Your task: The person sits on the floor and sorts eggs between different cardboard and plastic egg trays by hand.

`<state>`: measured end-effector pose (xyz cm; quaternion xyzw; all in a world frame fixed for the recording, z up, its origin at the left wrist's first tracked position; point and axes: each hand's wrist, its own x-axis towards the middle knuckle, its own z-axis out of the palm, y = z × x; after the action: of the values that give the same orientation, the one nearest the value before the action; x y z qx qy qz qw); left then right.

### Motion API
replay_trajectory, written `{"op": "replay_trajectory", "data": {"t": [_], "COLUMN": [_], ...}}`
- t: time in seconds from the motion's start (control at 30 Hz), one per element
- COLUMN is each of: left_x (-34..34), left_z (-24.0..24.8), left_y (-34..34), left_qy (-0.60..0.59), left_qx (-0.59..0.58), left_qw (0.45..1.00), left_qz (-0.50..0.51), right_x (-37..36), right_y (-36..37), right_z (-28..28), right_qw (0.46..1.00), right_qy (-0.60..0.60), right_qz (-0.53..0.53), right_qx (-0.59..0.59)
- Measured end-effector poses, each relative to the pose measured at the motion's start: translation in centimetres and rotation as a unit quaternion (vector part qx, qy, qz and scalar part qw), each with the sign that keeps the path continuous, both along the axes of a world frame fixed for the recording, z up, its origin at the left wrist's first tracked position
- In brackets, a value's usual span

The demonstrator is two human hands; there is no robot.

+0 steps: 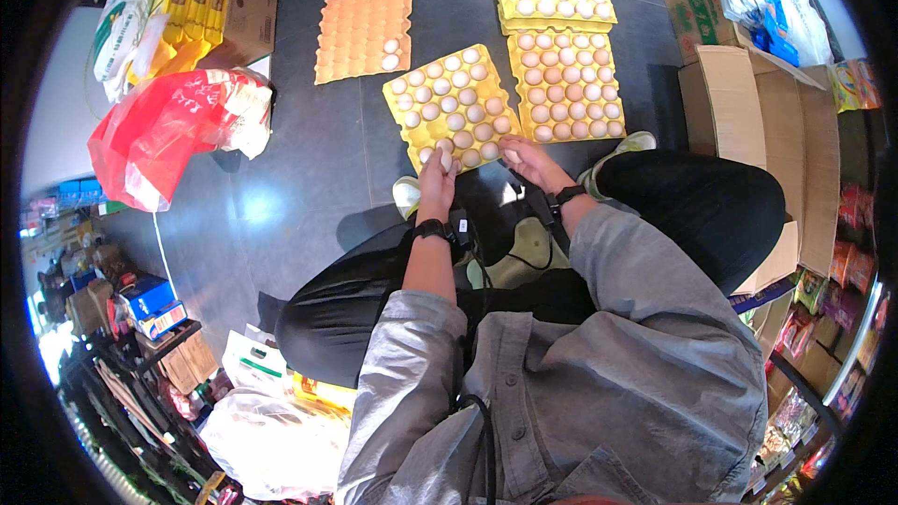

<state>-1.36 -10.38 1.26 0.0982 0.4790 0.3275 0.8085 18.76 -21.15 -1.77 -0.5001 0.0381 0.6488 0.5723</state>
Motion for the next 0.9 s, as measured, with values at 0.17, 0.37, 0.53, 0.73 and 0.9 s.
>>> {"op": "replay_trajectory", "data": {"t": [0.17, 0.37, 0.53, 0.73, 0.9], "left_x": [-0.3, 1.4, 7.0, 7.3, 7.6], "left_z": [-0.4, 3.3, 15.3, 27.0, 32.7], "left_y": [-0.9, 0.3, 2.8, 2.6, -0.9], "left_qy": [0.042, 0.081, 0.062, 0.074, 0.036], "left_qx": [-0.013, -0.006, 0.128, 0.397, 0.441], "left_qw": [0.999, 0.99, 0.978, 0.898, 0.885], "left_qz": [-0.012, -0.111, -0.151, -0.178, -0.146], "right_x": [-0.5, -0.7, 0.0, -0.6, -1.7], "right_y": [-0.6, 3.1, 8.9, 9.8, 7.6], "right_z": [0.9, 7.1, 15.8, 29.8, 35.1], "right_qw": [0.993, 0.985, 0.954, 0.941, 0.924], "right_qy": [0.103, 0.148, 0.147, 0.1, 0.104], "right_qz": [-0.051, 0.024, 0.049, -0.045, -0.046], "right_qx": [0.028, 0.081, 0.258, 0.321, 0.366]}}
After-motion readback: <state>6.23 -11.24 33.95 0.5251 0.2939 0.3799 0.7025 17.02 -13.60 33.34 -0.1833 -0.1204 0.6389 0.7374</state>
